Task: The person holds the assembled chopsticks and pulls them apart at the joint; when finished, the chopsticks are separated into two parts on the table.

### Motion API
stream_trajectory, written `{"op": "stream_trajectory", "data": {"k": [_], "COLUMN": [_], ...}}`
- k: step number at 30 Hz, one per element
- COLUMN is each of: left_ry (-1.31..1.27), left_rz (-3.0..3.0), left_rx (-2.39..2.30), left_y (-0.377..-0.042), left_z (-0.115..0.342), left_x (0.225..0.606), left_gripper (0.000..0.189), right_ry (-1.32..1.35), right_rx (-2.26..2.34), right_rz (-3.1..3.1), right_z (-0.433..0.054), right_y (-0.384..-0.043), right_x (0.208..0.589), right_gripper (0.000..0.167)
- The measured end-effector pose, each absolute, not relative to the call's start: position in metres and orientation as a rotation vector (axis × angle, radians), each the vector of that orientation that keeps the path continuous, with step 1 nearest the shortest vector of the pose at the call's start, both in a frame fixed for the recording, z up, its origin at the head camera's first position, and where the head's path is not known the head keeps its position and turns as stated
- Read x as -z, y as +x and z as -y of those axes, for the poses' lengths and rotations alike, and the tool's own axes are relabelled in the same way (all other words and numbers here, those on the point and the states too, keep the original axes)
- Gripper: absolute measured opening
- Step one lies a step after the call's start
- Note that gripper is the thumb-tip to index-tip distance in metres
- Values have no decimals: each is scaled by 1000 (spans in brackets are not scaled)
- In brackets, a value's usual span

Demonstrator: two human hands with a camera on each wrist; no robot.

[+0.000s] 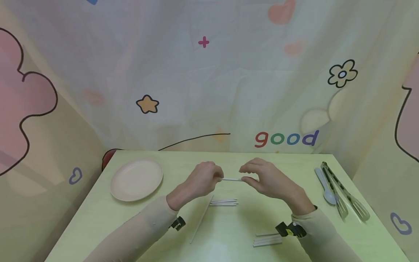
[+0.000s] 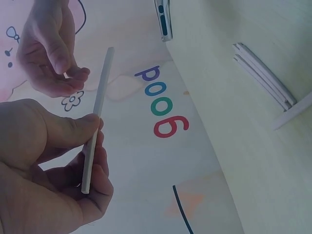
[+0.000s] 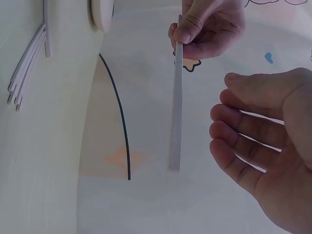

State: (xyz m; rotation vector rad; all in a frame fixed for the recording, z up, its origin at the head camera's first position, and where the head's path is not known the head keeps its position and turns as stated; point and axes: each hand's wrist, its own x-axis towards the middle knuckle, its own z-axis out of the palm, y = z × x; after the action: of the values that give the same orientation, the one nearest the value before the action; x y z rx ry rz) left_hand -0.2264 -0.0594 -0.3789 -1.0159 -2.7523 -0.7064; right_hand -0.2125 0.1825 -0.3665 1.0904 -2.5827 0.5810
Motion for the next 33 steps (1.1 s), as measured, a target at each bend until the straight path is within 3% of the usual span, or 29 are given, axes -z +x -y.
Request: {"op": "stream_trajectory", "data": {"k": [33], "left_ry": [-1110], "left_rz": [2691], "left_rx": [768], "left_y": [-225], "left_z": [52], "left_x": [385], "left_gripper": [8], "right_ry": [1111], "right_rx": [-595], "right_rz": [2625], "right_z": [-175], "right_y": [-213], "right_x": [382], "right_gripper": [11]}}
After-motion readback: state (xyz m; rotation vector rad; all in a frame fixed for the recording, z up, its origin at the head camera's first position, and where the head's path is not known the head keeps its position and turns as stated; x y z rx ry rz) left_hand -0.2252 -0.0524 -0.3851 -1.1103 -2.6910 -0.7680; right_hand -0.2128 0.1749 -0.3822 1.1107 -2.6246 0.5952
